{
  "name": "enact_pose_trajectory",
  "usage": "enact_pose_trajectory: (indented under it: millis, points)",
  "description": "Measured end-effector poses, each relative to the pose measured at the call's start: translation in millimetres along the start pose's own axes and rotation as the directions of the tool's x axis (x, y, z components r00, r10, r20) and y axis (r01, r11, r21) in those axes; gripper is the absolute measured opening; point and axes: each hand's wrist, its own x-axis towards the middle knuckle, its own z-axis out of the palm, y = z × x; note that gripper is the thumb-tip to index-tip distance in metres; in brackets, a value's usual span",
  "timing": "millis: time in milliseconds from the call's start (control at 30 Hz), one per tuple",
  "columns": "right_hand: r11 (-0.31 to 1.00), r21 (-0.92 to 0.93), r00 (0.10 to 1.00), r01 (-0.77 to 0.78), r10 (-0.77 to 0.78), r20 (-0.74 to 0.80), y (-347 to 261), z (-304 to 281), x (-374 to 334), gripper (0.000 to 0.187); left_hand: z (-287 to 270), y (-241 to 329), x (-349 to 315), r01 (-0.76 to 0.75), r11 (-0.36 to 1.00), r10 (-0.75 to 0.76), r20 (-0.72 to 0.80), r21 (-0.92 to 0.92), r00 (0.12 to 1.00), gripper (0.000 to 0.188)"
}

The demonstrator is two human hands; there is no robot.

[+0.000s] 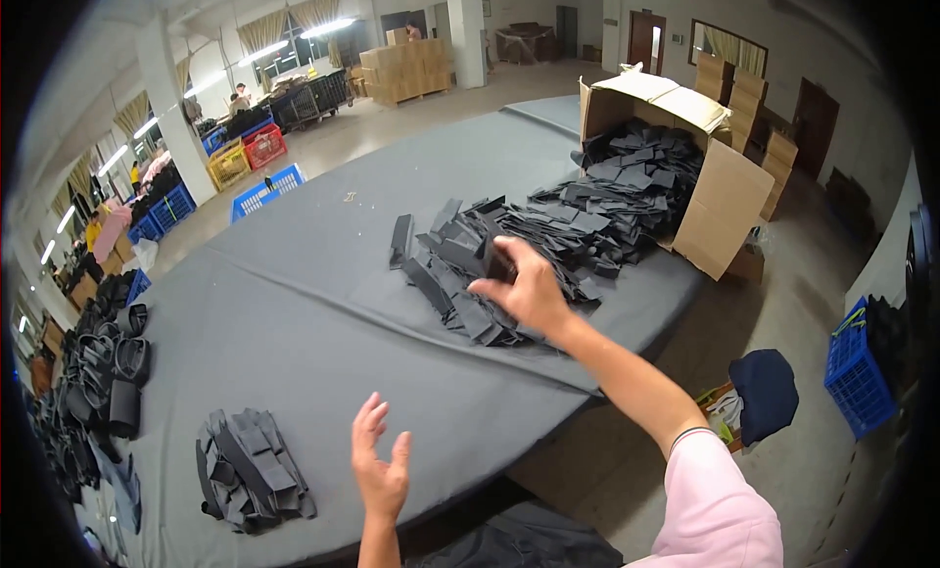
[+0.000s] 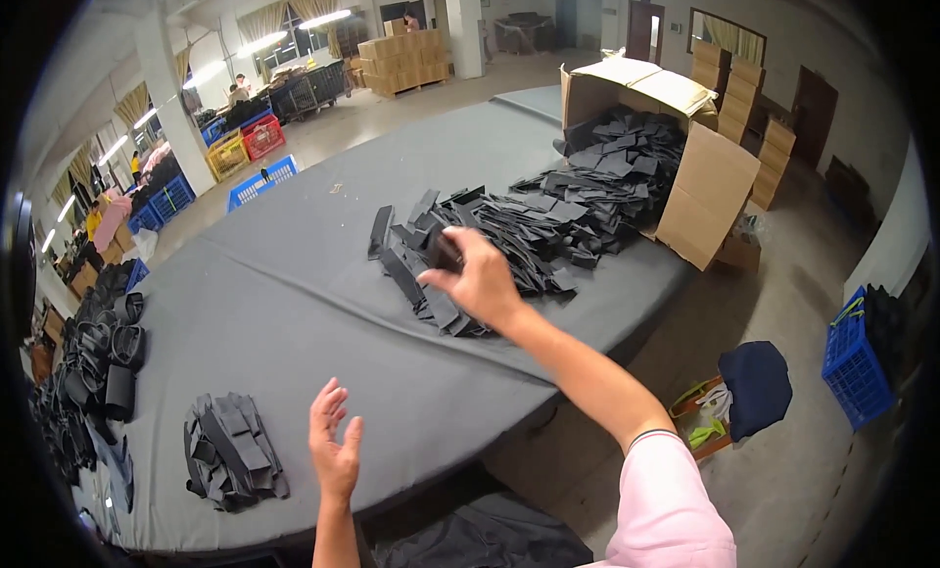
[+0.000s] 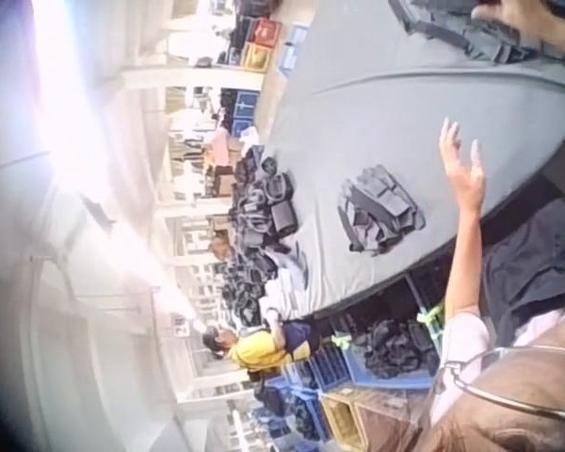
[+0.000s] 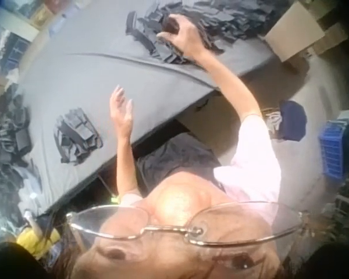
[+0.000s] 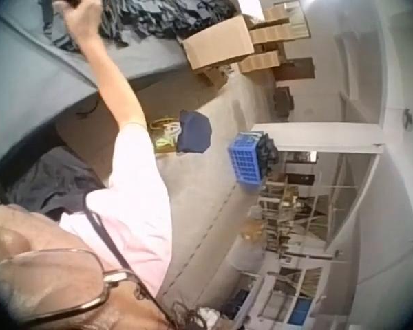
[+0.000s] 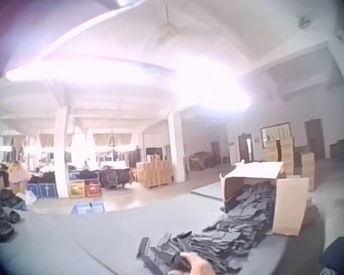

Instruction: Using a small handheld tool to trim excess threads or material from grey fabric strips at an industrial workstation.

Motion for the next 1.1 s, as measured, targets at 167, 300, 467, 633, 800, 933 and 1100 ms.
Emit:
enact_pose_trajectory:
  millis: [167, 300, 467, 633, 800, 933, 1100]
  points:
    - [0.870, 0.429, 0.910, -0.242, 0.051, 0.411, -74, 25, -55, 0.050, 40, 8, -6, -0.144, 0.988, 0.141, 0.065, 0.052, 0.988, 0.060]
    - [0.459, 0.407, 0.571, -0.790, 0.309, 0.760, -90, 43, -90, 0.035, 49, -2, -20, 0.383, 0.834, -0.331, 0.196, -0.397, 0.923, 0.043]
    - [0.147, 0.341, 0.371, -0.929, 0.340, 0.864, -94, 73, -136, 0.035, 25, -26, -74, 0.504, 0.545, -0.464, 0.260, -0.670, 0.847, 0.047]
    - [0.052, 0.259, 0.259, -0.965, 0.376, 0.890, -88, 76, -165, 0.041, 4, -40, -100, 0.559, 0.241, -0.458, 0.414, -0.794, 0.787, 0.051]
    - [0.037, 0.217, 0.217, -0.975, 0.345, 0.913, -95, 67, -171, 0.051, -1, -50, -116, 0.499, 0.021, -0.430, 0.443, -0.866, 0.787, 0.050]
    - [0.046, 0.266, 0.264, -0.963, 0.359, 0.895, -96, 58, -177, 0.043, 1, -49, -114, 0.528, -0.167, -0.407, 0.546, -0.833, 0.732, 0.047]
    - [0.112, 0.306, 0.325, -0.945, 0.406, 0.854, -75, 56, -176, 0.039, -13, -41, -101, 0.640, 0.291, -0.431, 0.500, -0.712, 0.752, 0.047]
